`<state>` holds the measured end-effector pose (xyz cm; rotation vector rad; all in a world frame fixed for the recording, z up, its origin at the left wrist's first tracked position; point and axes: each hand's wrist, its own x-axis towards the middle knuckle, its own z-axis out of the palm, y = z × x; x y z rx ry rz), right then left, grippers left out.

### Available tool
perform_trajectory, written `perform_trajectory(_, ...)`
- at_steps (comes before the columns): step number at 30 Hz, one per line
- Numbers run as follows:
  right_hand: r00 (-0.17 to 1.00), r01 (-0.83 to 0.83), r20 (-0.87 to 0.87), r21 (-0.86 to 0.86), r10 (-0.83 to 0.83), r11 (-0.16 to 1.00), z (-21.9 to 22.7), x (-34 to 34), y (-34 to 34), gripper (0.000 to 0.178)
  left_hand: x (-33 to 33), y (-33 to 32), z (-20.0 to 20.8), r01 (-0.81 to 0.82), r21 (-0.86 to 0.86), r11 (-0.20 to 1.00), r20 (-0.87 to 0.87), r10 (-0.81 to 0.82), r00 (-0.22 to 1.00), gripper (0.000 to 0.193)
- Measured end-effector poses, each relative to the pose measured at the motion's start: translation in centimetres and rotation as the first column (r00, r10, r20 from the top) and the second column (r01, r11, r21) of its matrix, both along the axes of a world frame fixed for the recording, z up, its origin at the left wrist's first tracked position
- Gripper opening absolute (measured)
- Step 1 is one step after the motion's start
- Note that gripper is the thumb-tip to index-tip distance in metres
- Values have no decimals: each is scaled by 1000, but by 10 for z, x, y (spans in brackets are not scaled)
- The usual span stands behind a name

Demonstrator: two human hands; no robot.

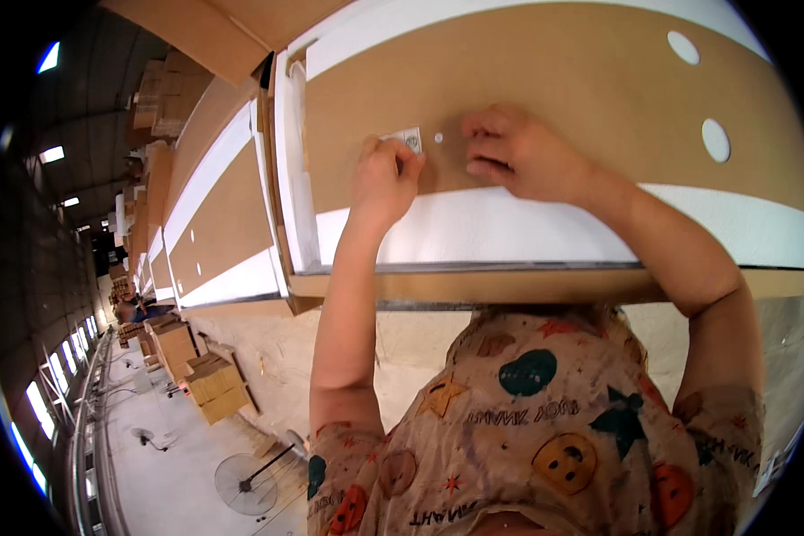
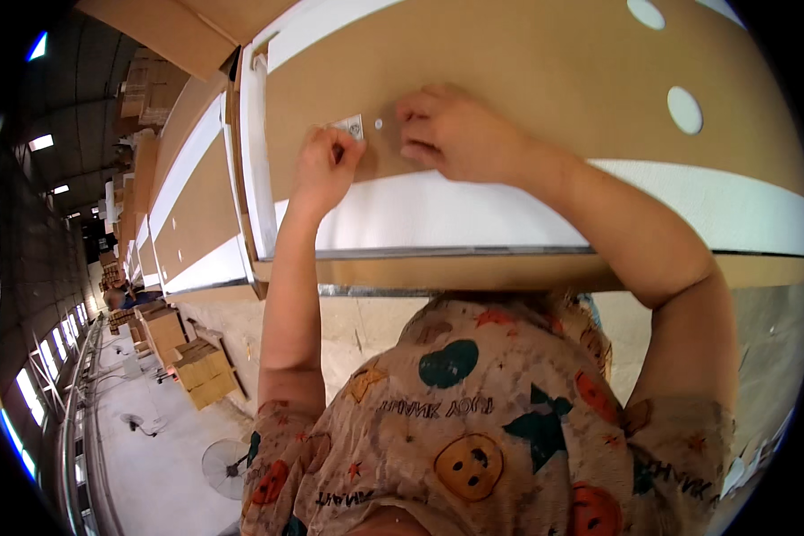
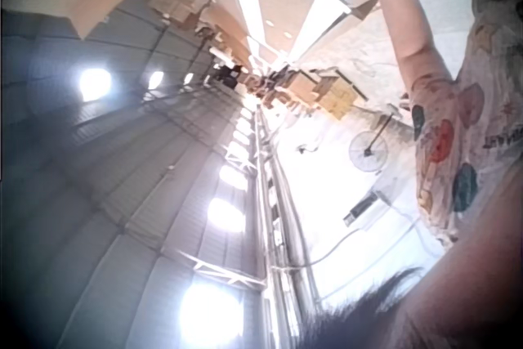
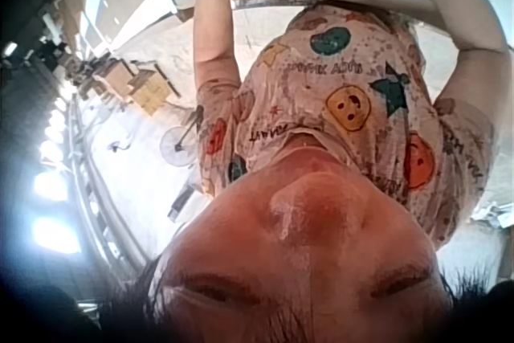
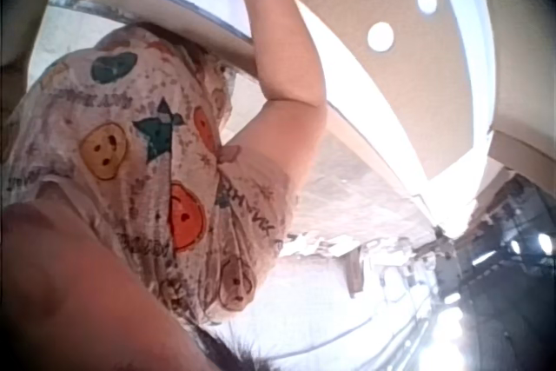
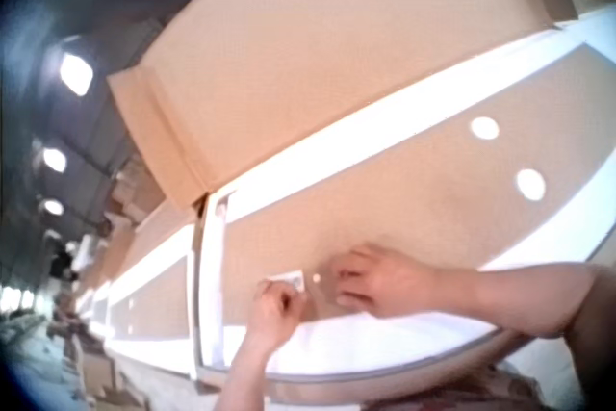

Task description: The person applies small white labels to the surface of large, flat cardboard panels. They smooth the labels down with their fingers and then move the panels along a workbench to repeat the process on the next item.

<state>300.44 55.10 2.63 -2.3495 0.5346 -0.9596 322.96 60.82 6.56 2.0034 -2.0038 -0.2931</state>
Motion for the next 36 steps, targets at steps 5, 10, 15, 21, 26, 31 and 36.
perform_trajectory(5, 1000, 10, -7, 7, -10, 1000, 4, 0, 1, 8, -6, 7, -12, -11, -205, 979, 101, 32, 994, 14)
perform_trajectory(10, 1000, 9, -2, 67, -8, 998, 3, -1, -2, 7, -15, 7, -18, -28, -319, 947, 123, 71, 990, 13)
perform_trajectory(15, 1000, 8, -19, 81, -7, 997, 4, 0, -1, 6, -14, 9, -20, -88, -313, 946, 31, 103, 994, 15)
perform_trajectory(21, 1000, 5, -20, 81, -3, 997, 4, -1, -1, 6, -15, 11, -14, -228, -173, 958, -91, 215, 972, 18)
perform_trajectory(26, 1000, 4, -24, 90, -2, 996, 6, -1, -1, 7, -32, -3, 16, -346, -45, 937, -103, 340, 935, 26)
perform_trajectory(31, 1000, -6, -16, 89, 8, 996, 6, 1, 0, 7, -11, -10, -8, -115, -149, 982, 137, 135, 981, 24)
perform_trajectory(36, 1000, -6, -16, 83, 7, 997, 6, 0, -1, 7, -17, -11, -20, -17, -350, 937, 228, 103, 968, 22)
